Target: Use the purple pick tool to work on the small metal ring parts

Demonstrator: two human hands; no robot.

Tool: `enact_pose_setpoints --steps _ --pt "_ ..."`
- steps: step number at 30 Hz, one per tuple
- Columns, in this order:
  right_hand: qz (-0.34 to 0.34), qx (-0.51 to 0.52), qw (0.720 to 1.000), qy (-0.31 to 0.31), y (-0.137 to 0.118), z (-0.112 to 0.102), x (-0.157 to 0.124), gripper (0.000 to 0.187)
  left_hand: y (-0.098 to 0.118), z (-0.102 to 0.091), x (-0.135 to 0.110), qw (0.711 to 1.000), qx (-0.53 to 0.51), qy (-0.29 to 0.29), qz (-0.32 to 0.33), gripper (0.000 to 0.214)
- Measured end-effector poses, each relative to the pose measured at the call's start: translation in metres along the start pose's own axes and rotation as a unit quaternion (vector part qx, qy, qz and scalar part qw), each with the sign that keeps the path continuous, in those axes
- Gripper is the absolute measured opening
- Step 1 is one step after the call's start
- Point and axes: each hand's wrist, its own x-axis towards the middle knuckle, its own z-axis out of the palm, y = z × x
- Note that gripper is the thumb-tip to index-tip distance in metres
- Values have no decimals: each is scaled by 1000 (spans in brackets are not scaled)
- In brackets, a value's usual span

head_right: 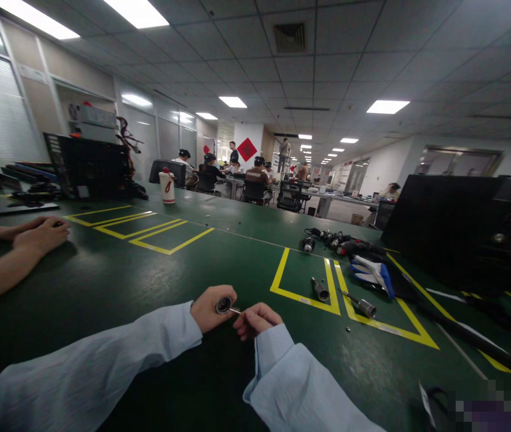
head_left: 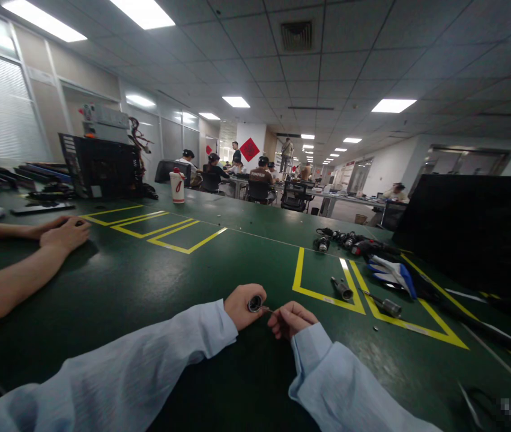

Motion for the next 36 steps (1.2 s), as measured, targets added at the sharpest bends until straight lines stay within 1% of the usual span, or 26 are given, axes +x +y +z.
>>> enact_pose_setpoints --steps 3,6,9,13,17,19,23,27,31,33,36 --pt "8 13 1000 -2 0 -1 1 24 1 0 0 1000 -1 4 -5 14" --pt "22 39 999 4 0 -3 3 25 -1 0 0 999 -29 -21 7 16" --pt "27 44 999 7 0 -4 4 26 -2 1 1 998 -55 -32 13 16" --pt "15 33 999 6 0 -1 2 26 -4 1 2 997 -70 -35 11 17" --pt "-12 12 1000 10 2 3 -1 23 -5 2 1 996 -84 -14 -14 14" --pt "-13 10 1000 16 3 5 -2 23 -5 2 1 996 -82 -13 -22 12" --pt "0 19 1000 18 4 5 -1 24 -5 2 1 997 -73 -29 -19 11" --pt "-7 18 1000 10 6 4 0 21 -6 0 1 998 -59 -9 -20 13" --pt "-22 -6 1000 14 7 5 -1 21 -6 -1 3 999 -8 10 -43 13" --pt "-22 -8 1000 11 6 5 -1 22 -6 -1 3 999 4 5 -46 13" --pt "-13 10 1000 18 4 4 0 23 -6 0 3 999 -14 -11 -30 14"
